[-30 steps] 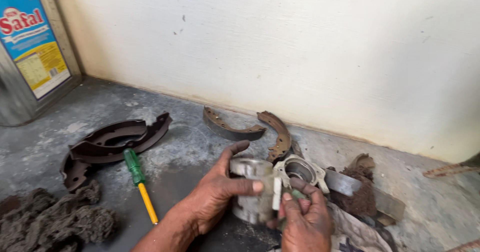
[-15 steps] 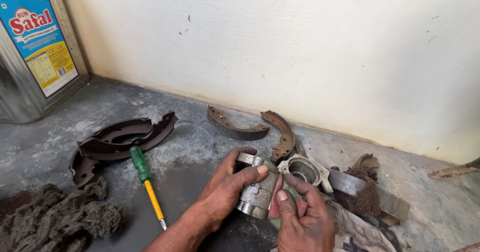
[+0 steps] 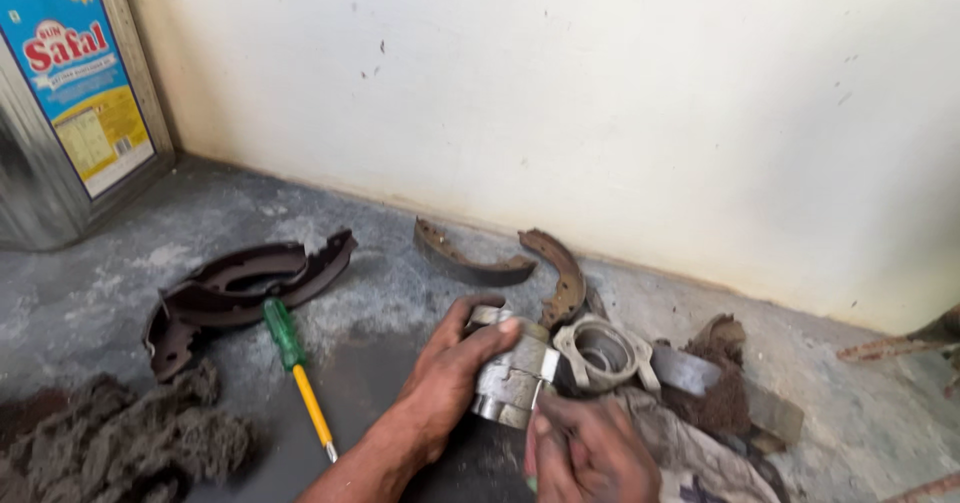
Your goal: The person handles a metal housing, a piston, and brake shoes by hand on a floor surface, wiping them with a cloth and using a screwdriver to probe the interior of the housing.
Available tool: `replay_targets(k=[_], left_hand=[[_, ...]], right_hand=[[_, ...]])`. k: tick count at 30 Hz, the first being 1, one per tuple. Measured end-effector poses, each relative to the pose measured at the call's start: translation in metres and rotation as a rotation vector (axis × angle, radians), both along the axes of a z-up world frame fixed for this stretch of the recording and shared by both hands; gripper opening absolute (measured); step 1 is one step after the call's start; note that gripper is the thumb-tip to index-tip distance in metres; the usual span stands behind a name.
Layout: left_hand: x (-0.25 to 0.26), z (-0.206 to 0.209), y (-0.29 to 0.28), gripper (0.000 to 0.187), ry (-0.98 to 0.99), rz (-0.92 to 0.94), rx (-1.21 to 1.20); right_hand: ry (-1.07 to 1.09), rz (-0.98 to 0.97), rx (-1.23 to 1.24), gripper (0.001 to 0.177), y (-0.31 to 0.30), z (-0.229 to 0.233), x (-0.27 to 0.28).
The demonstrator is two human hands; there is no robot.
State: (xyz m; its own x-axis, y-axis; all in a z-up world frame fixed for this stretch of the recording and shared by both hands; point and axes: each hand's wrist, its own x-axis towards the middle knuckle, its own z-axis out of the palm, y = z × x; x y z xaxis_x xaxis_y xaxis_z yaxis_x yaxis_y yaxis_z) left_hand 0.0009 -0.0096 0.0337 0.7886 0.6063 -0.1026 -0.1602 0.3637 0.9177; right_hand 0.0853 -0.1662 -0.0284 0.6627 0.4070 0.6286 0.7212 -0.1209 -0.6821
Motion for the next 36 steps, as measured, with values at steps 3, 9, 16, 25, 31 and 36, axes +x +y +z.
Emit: replay_targets(k=[3,9,16,25,31,36], left_hand=[[-0.003,-0.007,0.011,0.045,-0.138,-0.030,-0.358],[-0.003,-0.015,0.020,0.048,-0.361,0.027,-0.769],[-0.001,-0.020,0.013,0.060,-0.296,-0.165,-0.777],[-0.001,-0.015,0.008,0.048,-0.141,-0.186,-0.407],[0.006,-0.025,0.007,0.051,-0.180,-0.211,-0.170],[0.004,-0.021,0.005,0.046,-0.126,-0.195,-0.139]], right_hand=[[0.319,0.136,-0.017,0.014,-0.013,-0.026,0.045],[0.101,0.000,-0.812,0.057,-0.021,-0.011,0.106],[-0.325,0.215,-0.689,0.114,-0.029,0.024,0.087],[0.300,0.326,-0.463,0.115,0.012,0.052,0.031],[0.238,0.282,-0.644,0.107,0.003,0.051,0.032],[0.165,0.278,-0.579,0.104,0.006,0.052,0.026]])
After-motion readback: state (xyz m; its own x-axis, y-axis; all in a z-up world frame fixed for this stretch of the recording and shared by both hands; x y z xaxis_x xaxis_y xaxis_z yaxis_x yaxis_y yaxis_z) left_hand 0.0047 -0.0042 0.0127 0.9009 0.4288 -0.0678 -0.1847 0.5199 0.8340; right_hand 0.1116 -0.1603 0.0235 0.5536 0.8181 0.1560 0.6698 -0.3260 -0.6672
